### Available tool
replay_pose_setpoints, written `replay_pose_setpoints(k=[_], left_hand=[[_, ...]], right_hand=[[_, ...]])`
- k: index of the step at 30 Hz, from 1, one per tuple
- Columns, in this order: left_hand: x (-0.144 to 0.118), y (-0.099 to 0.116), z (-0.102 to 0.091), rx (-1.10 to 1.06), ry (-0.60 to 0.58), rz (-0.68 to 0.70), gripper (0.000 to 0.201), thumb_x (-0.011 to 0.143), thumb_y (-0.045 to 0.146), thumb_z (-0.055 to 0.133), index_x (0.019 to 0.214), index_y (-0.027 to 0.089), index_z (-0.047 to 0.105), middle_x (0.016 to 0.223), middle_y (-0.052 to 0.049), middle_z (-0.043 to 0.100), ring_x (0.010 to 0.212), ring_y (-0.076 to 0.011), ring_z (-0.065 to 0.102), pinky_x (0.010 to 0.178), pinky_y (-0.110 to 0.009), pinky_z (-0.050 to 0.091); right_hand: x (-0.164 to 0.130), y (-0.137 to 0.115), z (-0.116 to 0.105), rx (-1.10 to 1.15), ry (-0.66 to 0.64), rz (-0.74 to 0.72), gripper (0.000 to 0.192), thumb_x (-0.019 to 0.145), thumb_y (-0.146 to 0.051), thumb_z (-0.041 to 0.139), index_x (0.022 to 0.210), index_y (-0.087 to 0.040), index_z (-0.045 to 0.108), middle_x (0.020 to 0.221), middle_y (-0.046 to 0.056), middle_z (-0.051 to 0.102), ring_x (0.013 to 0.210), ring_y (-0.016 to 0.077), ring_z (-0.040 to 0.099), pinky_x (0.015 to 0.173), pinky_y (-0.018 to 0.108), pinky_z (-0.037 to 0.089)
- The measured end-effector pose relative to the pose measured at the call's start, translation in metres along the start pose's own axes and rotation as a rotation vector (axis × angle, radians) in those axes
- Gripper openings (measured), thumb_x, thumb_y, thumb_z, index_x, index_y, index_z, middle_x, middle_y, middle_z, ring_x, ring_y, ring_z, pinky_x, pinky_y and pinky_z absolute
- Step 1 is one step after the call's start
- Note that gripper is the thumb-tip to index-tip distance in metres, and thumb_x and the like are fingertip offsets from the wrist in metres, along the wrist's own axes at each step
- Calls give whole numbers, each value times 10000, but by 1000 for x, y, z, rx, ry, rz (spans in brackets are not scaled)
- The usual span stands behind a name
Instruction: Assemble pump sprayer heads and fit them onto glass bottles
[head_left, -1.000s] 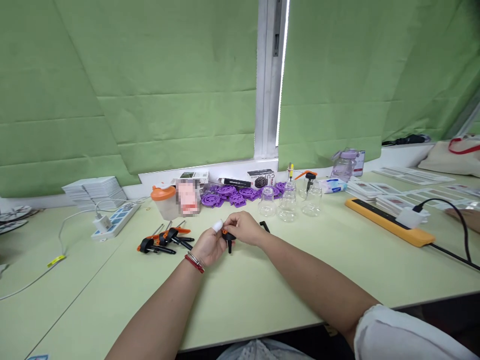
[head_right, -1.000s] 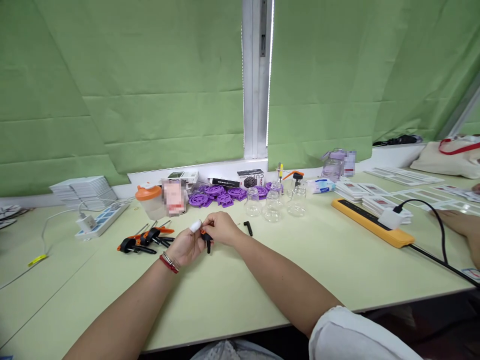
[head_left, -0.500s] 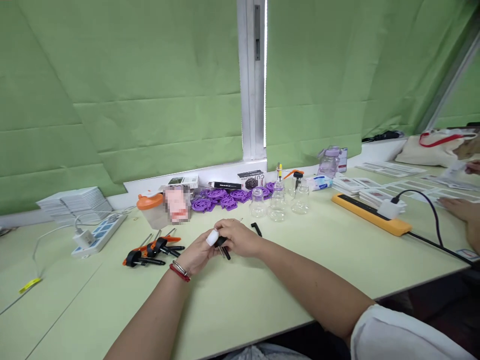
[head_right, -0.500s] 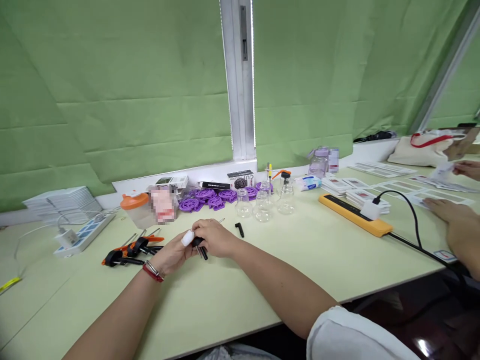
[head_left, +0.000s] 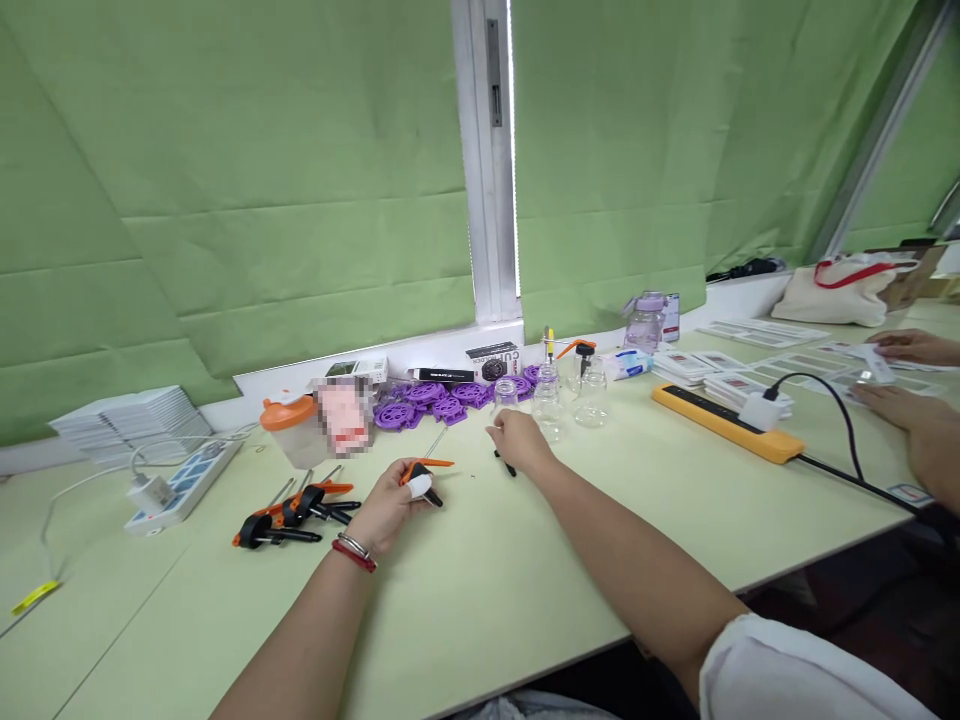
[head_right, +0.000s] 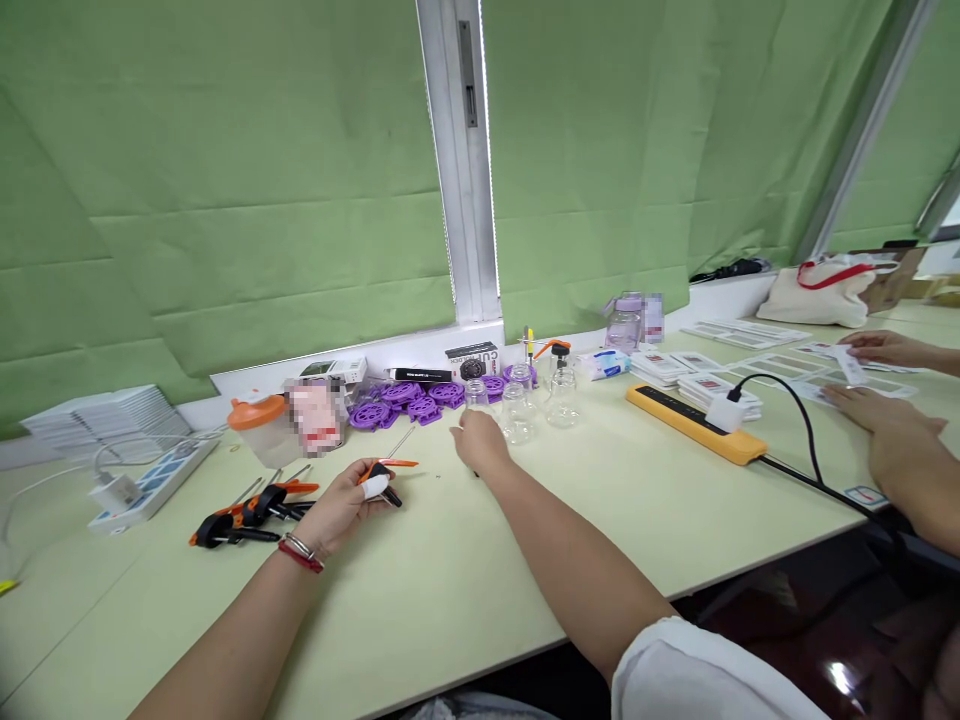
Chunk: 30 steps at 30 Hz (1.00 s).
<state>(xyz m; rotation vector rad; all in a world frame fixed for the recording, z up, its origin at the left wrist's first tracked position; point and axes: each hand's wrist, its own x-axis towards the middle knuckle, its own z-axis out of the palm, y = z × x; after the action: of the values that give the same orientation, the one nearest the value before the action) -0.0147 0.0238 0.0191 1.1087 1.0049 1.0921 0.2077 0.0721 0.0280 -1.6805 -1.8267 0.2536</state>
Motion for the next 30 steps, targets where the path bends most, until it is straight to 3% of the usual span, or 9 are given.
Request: replay_pose_setpoints(k=[3, 5, 9, 12, 16, 18, 25, 30], left_hand=[[3, -2, -2, -32, 73, -6, 358, 587, 186, 780, 877, 164, 570, 824, -34, 623, 704, -153, 607, 680, -323, 501], [5, -4, -3, -38, 90, 9, 376, 581, 185, 785, 884, 163, 564, 833, -40, 623, 717, -160, 615, 684, -326, 505], [8, -7, -7, -37, 121, 43, 368, 606, 204, 775, 908, 167, 568, 864, -39, 610, 734, -156, 616, 672, -317, 512], [9, -7, -9, -85, 171, 52, 356, 613, 187, 770, 907, 167, 570, 926, -49, 614, 718, -144, 617, 655, -302, 514], [9, -5, -8, -166, 196, 66, 309, 639, 154, 745, 892, 160, 568, 948, -56, 612, 720, -137, 613, 637, -286, 521], [7, -3, -7, -186, 190, 78, 288, 650, 137, 730, 880, 158, 558, 944, -57, 609, 712, -131, 605, 631, -287, 527], [7, -5, -1, -211, 148, 60, 265, 678, 142, 709, 883, 155, 542, 983, -74, 599, 749, -126, 587, 673, -296, 532], [5, -4, 2, -172, 133, 81, 362, 576, 121, 759, 876, 163, 561, 973, -52, 599, 801, -136, 581, 719, -286, 494]], right_hand=[[4, 20, 1, -177, -185, 209, 210, 766, -314, 632, 849, -121, 640, 861, 136, 654, 773, 231, 625, 591, 280, 415], [4, 26, 5, -214, -247, 236, 188, 722, -262, 667, 850, -128, 637, 871, 133, 656, 747, 228, 631, 552, 267, 399], [2, 26, 9, -246, -237, 207, 160, 716, -165, 630, 869, -123, 638, 896, 143, 657, 776, 239, 628, 557, 268, 379], [-2, 16, 9, -239, -223, 99, 135, 769, -203, 573, 867, -149, 648, 894, 114, 661, 808, 222, 612, 586, 266, 364], [-18, -8, 16, -143, -260, -337, 117, 790, -211, 547, 829, -178, 652, 862, 62, 660, 818, 177, 581, 642, 249, 348], [-27, -21, 21, -124, -286, -482, 95, 774, -178, 557, 798, -171, 649, 840, 56, 659, 824, 175, 575, 666, 248, 342], [-41, -39, 28, -143, -296, -484, 129, 809, -169, 523, 806, -169, 651, 802, 53, 673, 719, 165, 571, 646, 260, 318], [-41, -36, 28, -103, -260, -487, 125, 822, -165, 511, 796, -166, 634, 793, 39, 669, 709, 154, 567, 642, 252, 312]])
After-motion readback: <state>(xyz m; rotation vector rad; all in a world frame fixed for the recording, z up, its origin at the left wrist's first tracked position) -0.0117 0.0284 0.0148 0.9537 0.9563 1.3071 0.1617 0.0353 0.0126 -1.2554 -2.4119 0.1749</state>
